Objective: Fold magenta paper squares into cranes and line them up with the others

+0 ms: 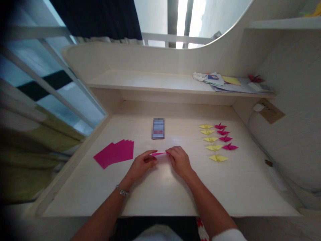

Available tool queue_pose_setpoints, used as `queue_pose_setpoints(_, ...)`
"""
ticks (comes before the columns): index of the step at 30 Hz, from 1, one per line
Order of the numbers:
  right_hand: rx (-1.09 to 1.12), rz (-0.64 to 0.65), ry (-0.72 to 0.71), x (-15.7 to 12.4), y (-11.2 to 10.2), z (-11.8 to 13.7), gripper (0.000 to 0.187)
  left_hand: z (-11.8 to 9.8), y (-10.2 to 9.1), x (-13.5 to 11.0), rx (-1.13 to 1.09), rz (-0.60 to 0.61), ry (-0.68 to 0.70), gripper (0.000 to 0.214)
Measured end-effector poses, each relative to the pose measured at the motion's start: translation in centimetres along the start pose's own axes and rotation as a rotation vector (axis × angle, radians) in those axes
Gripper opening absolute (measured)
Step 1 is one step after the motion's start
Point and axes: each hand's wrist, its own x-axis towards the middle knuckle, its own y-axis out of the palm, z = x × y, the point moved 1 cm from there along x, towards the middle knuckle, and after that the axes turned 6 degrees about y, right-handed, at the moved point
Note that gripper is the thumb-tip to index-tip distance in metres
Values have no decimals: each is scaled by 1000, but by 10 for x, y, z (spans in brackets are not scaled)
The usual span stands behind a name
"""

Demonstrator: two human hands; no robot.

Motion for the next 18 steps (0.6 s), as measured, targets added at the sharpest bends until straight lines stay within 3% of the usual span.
queue_pose_setpoints(3,23,16,-40,8,1,2,25,0,0,17,-53,-54,37,29)
queue_pose_setpoints(6,103,-38,29,16,2,-4,19,2,-4,33,-43,-141,72,17)
queue_pose_setpoints(9,254,-111,202,25,6,-16,15,2,-7,45,-71,-215,101,16)
queue_pose_setpoints(13,564,-59,414,38,17,-31,26,2,-6,57,-141,-187,92,20)
queue_pose_setpoints(18,723,-106,551,45,33,-40,32,14,-4,63,-145,-208,15,25)
